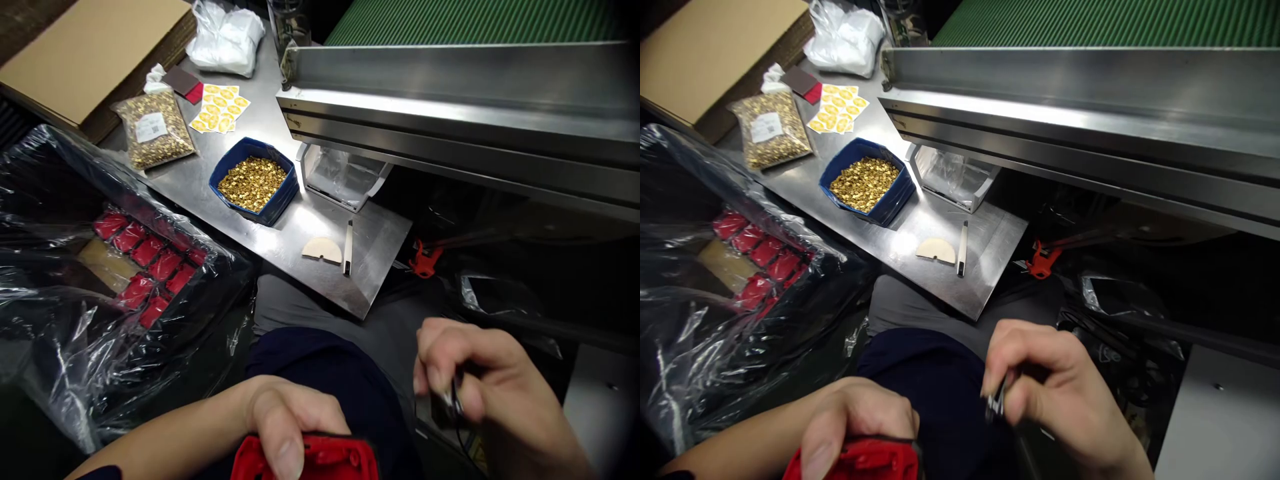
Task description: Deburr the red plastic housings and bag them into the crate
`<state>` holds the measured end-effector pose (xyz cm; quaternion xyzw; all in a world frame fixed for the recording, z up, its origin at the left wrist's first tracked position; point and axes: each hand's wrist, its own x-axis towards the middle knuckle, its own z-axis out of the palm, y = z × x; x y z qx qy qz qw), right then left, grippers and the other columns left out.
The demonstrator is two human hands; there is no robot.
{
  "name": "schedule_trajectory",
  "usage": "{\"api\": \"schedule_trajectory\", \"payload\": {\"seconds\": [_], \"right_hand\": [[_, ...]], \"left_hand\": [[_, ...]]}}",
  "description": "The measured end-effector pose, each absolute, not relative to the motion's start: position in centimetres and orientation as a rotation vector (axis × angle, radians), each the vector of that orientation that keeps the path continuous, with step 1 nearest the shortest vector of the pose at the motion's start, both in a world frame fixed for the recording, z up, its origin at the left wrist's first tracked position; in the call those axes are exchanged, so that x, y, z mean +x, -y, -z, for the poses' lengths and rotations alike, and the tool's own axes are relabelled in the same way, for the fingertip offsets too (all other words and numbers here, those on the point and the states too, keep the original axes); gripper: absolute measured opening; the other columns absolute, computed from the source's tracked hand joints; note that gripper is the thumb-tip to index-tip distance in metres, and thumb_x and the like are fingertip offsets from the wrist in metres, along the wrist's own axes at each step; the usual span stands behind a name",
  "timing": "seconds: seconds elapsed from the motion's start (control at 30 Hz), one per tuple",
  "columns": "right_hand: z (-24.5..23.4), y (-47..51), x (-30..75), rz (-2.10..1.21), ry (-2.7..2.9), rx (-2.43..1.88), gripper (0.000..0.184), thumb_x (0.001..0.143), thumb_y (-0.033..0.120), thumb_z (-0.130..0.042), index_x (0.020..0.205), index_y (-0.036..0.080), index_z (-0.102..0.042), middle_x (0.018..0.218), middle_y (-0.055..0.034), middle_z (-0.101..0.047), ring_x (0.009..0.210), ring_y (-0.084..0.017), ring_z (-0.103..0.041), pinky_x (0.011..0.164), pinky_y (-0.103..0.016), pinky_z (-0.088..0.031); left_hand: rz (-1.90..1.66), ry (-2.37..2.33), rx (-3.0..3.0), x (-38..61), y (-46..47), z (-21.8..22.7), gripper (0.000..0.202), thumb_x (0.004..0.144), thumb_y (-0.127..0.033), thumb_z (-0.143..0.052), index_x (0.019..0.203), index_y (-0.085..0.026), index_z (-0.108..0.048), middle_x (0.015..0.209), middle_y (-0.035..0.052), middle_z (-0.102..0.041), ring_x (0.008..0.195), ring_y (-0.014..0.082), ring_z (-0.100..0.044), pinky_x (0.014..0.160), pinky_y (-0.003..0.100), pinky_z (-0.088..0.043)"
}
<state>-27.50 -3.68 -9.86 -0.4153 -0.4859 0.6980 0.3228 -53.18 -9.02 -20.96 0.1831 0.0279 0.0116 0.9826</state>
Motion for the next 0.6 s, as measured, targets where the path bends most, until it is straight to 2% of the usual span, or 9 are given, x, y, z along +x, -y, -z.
{"api": "schedule_trajectory", "payload": {"seconds": [0.13, 0.2, 0.27, 0.3, 0.37, 0.43, 0.47, 0.53, 0.6], "right_hand": [[15.9, 3.3, -27.3, -1.551, 1.302, -1.628, 0.03, 0.091, 0.053, -0.067, 0.098, 0.024, -0.069, 0.082, -0.0012, -0.068, 0.073, -0.017, -0.065, 0.068, -0.026, -0.05], [19.2, 2.7, -27.7, -1.309, 1.352, -1.844, 0.031, 0.092, 0.051, -0.064, 0.102, 0.022, -0.069, 0.087, -0.0038, -0.071, 0.076, -0.019, -0.067, 0.072, -0.03, -0.052], [22.0, 1.6, -28.3, -1.1, 1.359, -1.953, 0.032, 0.092, 0.051, -0.062, 0.103, 0.021, -0.069, 0.091, -0.0065, -0.072, 0.08, -0.022, -0.067, 0.075, -0.034, -0.051], [23.2, 0.8, -28.6, -1.017, 1.355, -1.989, 0.033, 0.092, 0.05, -0.061, 0.104, 0.021, -0.069, 0.093, -0.0075, -0.072, 0.082, -0.024, -0.066, 0.077, -0.036, -0.05], [25.2, -1.1, -29.3, -0.853, 1.365, -2.043, 0.034, 0.091, 0.05, -0.06, 0.107, 0.021, -0.068, 0.093, -0.0087, -0.071, 0.085, -0.026, -0.065, 0.081, -0.04, -0.049], [26.5, -3.4, -30.0, -0.727, 1.406, -2.054, 0.033, 0.091, 0.049, -0.059, 0.106, 0.02, -0.068, 0.098, -0.0108, -0.07, 0.094, -0.029, -0.062, 0.087, -0.044, -0.047], [26.9, -4.5, -30.3, -0.682, 1.436, -2.046, 0.033, 0.091, 0.048, -0.059, 0.104, 0.02, -0.068, 0.102, -0.0122, -0.069, 0.1, -0.031, -0.06, 0.092, -0.046, -0.045], [27.0, -6.2, -30.8, -0.616, 1.501, -2.015, 0.032, 0.09, 0.047, -0.061, 0.104, 0.02, -0.069, 0.114, -0.0154, -0.064, 0.113, -0.035, -0.053, 0.1, -0.052, -0.039], [26.3, -6.8, -31.3, -0.582, 1.551, -1.967, 0.036, 0.09, 0.046, -0.062, 0.111, 0.018, -0.067, 0.125, -0.0187, -0.057, 0.121, -0.039, -0.047, 0.104, -0.058, -0.034]], "left_hand": [[0.016, 0.156, 0.263, -52.9, 8.5, 20.0, 0.06, 0.044, -0.051, -0.087, 0.085, -0.008, -0.076, 0.056, 0.007, -0.064, 0.051, 0.0239, -0.06, 0.043, 0.028, -0.045], [-0.048, 0.07, 0.159, -53.1, 7.7, 18.2, 0.074, 0.046, -0.053, -0.085, 0.099, -0.003, -0.076, 0.069, 0.0119, -0.071, 0.068, 0.0308, -0.069, 0.053, 0.031, -0.051], [-0.141, -0.053, 0.026, -53.3, 6.8, 16.3, 0.086, 0.053, -0.054, -0.083, 0.119, 0.001, -0.07, 0.087, 0.0154, -0.075, 0.083, 0.0312, -0.072, 0.062, 0.029, -0.054], [-0.212, -0.102, -0.027, -53.3, 6.4, 15.6, 0.089, 0.057, -0.053, -0.082, 0.129, -0.003, -0.065, 0.095, 0.0155, -0.076, 0.085, 0.029, -0.073, 0.065, 0.028, -0.054], [-0.357, -0.136, -0.078, -53.1, 6.0, 15.0, 0.09, 0.066, -0.055, -0.08, 0.144, -0.018, -0.053, 0.107, 0.0151, -0.075, 0.088, 0.0269, -0.075, 0.067, 0.026, -0.055], [-0.497, -0.14, -0.062, -52.9, 6.0, 15.4, 0.087, 0.072, -0.062, -0.077, 0.148, -0.031, -0.047, 0.115, 0.016, -0.073, 0.093, 0.0302, -0.075, 0.072, 0.032, -0.056], [-0.554, -0.156, -0.051, -52.8, 6.0, 15.9, 0.083, 0.075, -0.066, -0.074, 0.147, -0.035, -0.047, 0.119, 0.0165, -0.071, 0.098, 0.0324, -0.074, 0.077, 0.036, -0.057], [-0.658, -0.235, -0.044, -53.0, 6.0, 16.7, 0.076, 0.078, -0.069, -0.07, 0.144, -0.036, -0.05, 0.125, 0.0163, -0.068, 0.108, 0.0345, -0.071, 0.091, 0.043, -0.054], [-0.74, -0.346, -0.073, -53.5, 5.8, 17.2, 0.073, 0.081, -0.069, -0.069, 0.142, -0.032, -0.052, 0.129, 0.0161, -0.067, 0.114, 0.0362, -0.068, 0.101, 0.048, -0.049]]}}
